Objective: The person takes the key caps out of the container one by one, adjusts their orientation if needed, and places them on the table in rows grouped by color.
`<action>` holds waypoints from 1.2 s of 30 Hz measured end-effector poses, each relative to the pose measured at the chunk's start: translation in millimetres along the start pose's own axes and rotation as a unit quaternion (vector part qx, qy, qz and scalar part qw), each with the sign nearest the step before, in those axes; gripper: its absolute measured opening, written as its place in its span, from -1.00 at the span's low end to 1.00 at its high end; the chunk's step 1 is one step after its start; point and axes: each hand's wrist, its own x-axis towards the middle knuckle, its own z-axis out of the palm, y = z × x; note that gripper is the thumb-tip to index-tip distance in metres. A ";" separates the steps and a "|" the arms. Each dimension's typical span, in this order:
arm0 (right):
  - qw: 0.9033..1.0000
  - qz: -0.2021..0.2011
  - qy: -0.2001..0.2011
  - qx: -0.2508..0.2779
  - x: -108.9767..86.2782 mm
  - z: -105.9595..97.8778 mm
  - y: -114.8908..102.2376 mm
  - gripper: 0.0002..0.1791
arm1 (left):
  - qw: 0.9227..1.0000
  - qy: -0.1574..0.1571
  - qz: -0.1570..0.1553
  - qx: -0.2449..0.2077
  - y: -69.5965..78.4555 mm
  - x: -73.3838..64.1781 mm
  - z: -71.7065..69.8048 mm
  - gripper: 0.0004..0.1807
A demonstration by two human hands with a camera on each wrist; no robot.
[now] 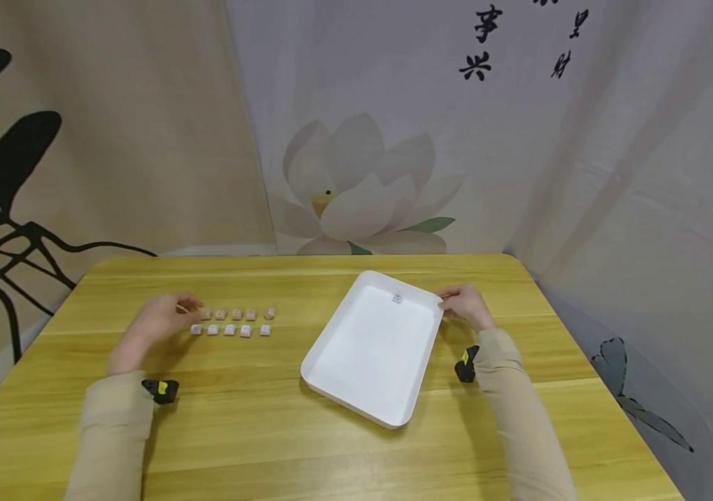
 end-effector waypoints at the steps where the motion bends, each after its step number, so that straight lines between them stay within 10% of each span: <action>1: 1.000 0.000 0.001 0.000 0.5 -0.3 0.7 -0.54 | 1.000 0.007 0.008 -0.003 6.4 1.8 1.6 -0.66; 9: 1.000 0.001 0.007 0.003 2.0 -1.8 5.5 -0.54 | 0.988 0.050 0.082 -0.119 72.4 26.7 30.2 -0.70; 19: 1.000 -0.001 0.015 -0.004 2.9 -1.9 7.2 -0.55 | 0.959 -0.018 0.168 -0.226 167.3 71.0 90.3 -0.74; 36: 0.999 -0.033 0.026 0.016 4.8 0.9 13.2 -0.56 | 0.960 -0.053 0.125 -0.245 231.0 121.3 160.9 -0.74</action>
